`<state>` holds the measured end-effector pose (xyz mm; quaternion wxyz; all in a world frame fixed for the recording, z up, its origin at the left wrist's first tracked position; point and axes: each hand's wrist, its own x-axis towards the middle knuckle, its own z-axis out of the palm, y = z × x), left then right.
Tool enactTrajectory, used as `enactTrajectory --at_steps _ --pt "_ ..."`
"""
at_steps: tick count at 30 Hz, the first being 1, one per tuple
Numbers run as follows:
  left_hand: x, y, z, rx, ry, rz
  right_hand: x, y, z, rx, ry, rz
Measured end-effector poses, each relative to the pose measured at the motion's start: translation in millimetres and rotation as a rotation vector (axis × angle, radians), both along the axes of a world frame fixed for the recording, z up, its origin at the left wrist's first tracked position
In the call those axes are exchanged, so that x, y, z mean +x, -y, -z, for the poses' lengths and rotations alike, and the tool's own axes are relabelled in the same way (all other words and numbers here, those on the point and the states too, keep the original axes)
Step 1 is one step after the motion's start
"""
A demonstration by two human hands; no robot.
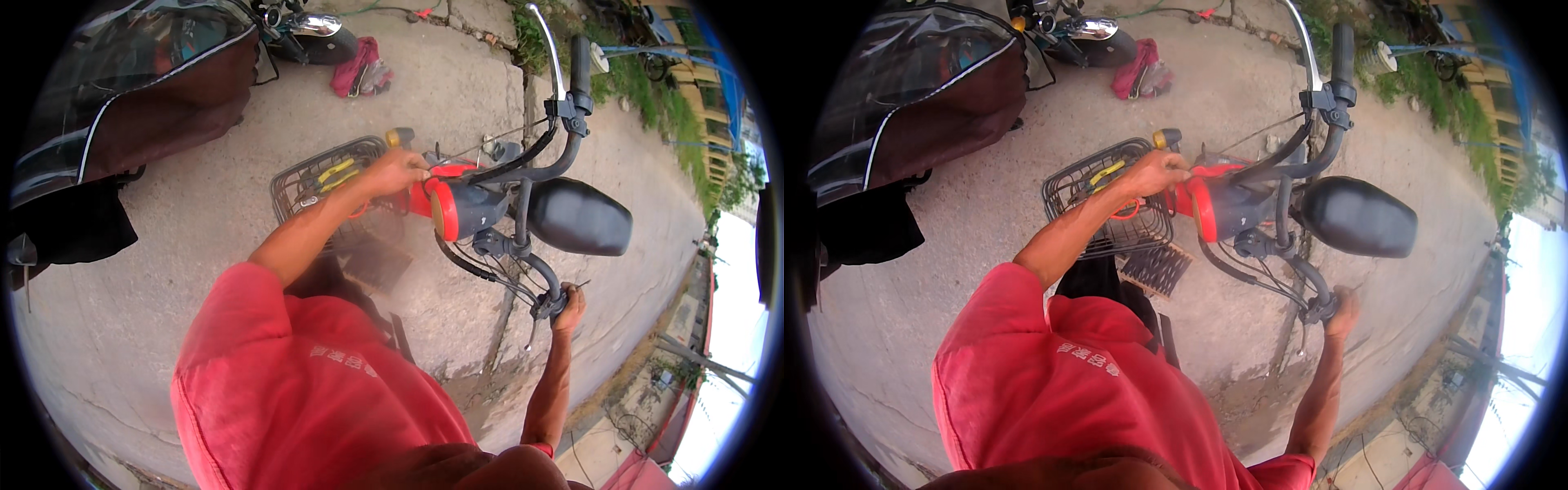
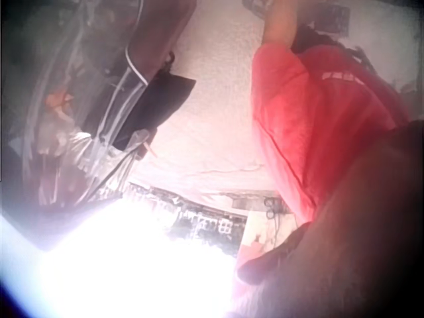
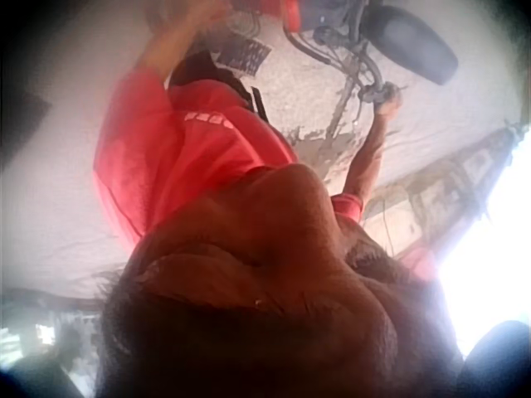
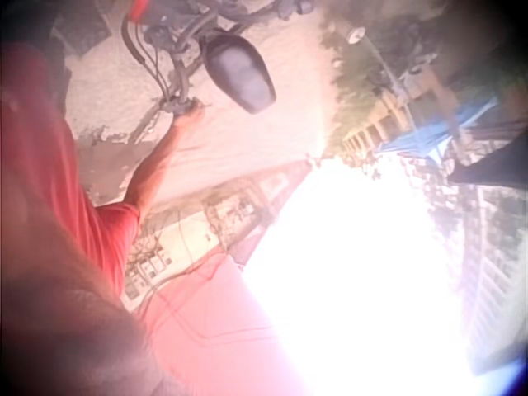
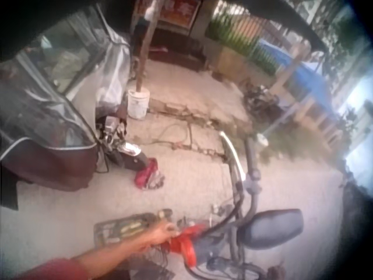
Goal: The person searches through a red plastic bag for mechanical components and then works on the front wiring and handlebar assembly of a red electric scooter.
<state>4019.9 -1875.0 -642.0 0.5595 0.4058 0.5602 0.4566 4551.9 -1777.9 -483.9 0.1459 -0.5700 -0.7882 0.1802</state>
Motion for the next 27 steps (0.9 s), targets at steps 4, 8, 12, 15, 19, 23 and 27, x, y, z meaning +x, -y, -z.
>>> enactTrajectory --at_steps 4,8,12,15,19,23,27 --pt "0.6 9.9 -6.5 -0.042 0.161 0.001 7.1 1.4 0.5 -0.023 -0.012 0.033" --pt "14.9 16.4 12.6 -0.076 0.346 -0.031 12.1 -0.2 4.6 -0.044 -0.075 0.06" --pt "22.4 19.2 13.9 -0.104 0.3 -0.032 4.6 -0.7 1.0 0.026 0.029 -0.026" --pt "32.8 24.7 20.4 -0.109 0.316 -0.016 9.9 -0.7 0.7 0.04 0.062 -0.017" --pt "39.9 30.7 25.7 -0.086 0.277 -0.007 3.8 -2.9 -2.8 -0.16 -0.175 0.226" --pt "44.0 31.6 20.3 -0.099 0.298 -0.004 -12.2 3.4 -10.8 0.049 0.085 0.0" --pt "45.4 35.1 16.5 -0.085 0.321 -0.042 -17.8 4.7 -13.8 0.045 0.115 -0.003"
